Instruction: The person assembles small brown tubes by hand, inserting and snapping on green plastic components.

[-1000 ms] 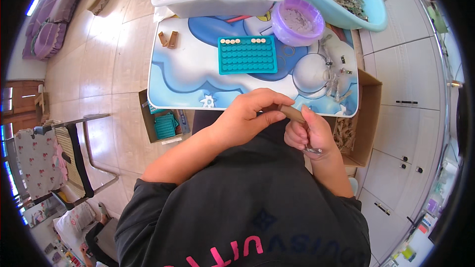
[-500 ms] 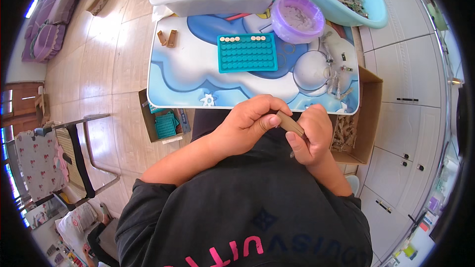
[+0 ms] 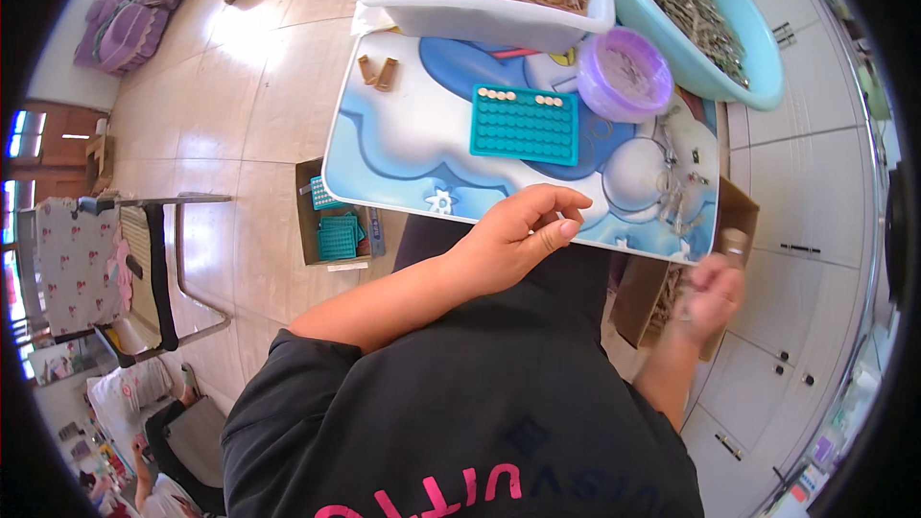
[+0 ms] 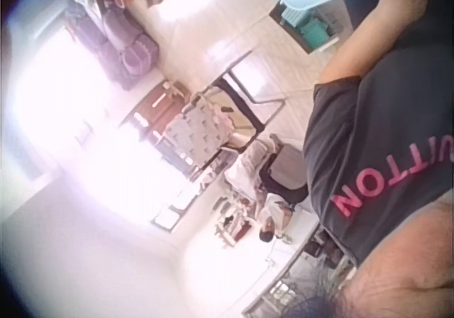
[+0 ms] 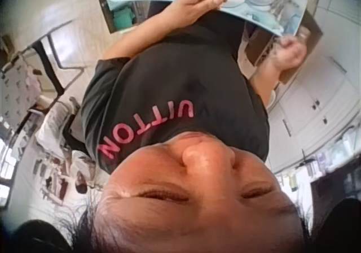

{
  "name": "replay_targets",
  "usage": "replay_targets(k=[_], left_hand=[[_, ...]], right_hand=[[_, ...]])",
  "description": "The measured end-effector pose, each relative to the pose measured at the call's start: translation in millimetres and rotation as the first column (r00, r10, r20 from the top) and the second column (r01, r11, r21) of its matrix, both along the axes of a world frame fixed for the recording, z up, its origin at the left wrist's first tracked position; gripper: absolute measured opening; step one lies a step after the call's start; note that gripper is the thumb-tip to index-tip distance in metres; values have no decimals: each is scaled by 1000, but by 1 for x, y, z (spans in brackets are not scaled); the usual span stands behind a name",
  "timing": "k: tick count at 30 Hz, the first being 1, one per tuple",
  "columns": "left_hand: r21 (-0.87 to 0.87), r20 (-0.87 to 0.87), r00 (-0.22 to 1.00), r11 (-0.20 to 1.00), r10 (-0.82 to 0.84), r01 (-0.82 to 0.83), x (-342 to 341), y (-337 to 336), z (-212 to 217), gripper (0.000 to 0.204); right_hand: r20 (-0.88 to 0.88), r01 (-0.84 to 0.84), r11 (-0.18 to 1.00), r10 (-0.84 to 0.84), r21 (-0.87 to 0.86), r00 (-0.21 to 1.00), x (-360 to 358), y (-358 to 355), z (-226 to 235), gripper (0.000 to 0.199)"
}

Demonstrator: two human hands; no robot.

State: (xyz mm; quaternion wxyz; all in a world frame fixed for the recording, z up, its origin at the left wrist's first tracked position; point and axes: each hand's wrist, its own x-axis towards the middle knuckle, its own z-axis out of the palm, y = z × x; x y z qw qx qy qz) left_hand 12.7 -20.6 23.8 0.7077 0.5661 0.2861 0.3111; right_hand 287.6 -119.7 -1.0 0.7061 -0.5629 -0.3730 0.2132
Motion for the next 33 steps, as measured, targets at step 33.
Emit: replay_targets(k=[33], left_hand=[[663, -284, 648, 633, 707, -399, -51, 245, 51, 43]], right_hand=[[75, -333, 942, 328, 51, 942, -28, 164, 99, 37]])
